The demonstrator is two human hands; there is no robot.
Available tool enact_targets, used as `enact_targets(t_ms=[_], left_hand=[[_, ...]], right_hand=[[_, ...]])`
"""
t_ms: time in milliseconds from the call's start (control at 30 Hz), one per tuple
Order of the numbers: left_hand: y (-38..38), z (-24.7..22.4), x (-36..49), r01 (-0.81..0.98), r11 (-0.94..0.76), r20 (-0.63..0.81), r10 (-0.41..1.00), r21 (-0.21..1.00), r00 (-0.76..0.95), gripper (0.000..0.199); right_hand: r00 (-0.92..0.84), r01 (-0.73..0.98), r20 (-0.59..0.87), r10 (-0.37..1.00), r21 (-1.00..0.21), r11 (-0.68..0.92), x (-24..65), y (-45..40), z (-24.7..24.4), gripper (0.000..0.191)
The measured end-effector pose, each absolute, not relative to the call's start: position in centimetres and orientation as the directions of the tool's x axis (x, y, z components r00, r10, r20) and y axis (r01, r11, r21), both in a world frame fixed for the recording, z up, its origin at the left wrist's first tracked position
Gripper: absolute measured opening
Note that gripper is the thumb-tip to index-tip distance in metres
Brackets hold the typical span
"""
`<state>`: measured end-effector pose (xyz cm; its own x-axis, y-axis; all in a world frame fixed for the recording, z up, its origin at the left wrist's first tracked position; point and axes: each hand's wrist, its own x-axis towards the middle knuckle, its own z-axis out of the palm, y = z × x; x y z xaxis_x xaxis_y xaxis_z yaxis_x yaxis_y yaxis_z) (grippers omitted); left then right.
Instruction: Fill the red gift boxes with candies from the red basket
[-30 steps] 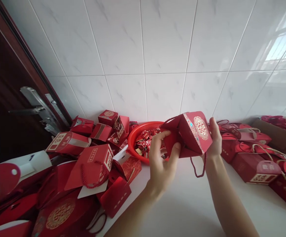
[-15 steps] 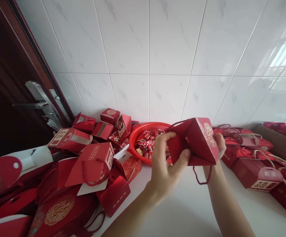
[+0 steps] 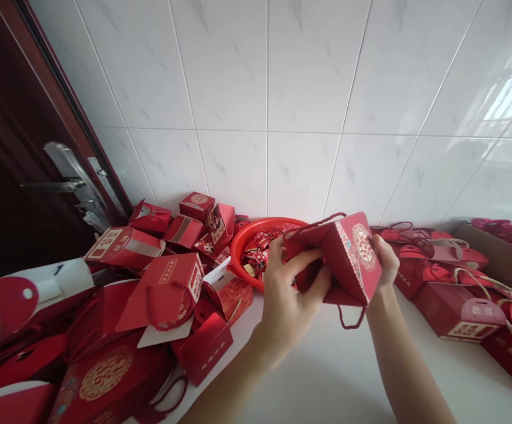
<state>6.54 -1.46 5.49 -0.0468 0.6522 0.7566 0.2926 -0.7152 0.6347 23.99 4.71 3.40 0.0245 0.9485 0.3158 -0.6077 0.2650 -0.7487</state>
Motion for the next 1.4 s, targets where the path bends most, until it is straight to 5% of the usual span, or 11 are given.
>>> enact_targets(t_ms=[300,500,667,1400], left_hand=[[-0.5,5.5,5.4,0.307,-0.685,0.726,0.687,0.661,-0.029,0.014],[-0.3,5.5,4.8,0.171,-0.678,0.688,0.726,0.715,-0.001,0.022],[-0.2,5.4,4.9,0.140,-0.669,0.677,0.736,0.730,-0.007,0.032],[-0.3,5.1,5.7,0.291,-0.744,0.782,0.623,0.602,-0.023,0.029]], right_hand=[[-0.106,-0.724,0.166,0.980,-0.689,0.038,21.2,4.7,4.1,0.019],[-0.074,-0.830,0.231,0.970,-0.554,0.069,21.1,5.5,4.5,0.005],[-0.150,-0.795,0.244,0.958,-0.606,0.030,21.9,5.8,4.1,0.014],[0.075,-0.724,0.342,0.937,-0.627,0.287,22.2,6.9,1.9,0.018]])
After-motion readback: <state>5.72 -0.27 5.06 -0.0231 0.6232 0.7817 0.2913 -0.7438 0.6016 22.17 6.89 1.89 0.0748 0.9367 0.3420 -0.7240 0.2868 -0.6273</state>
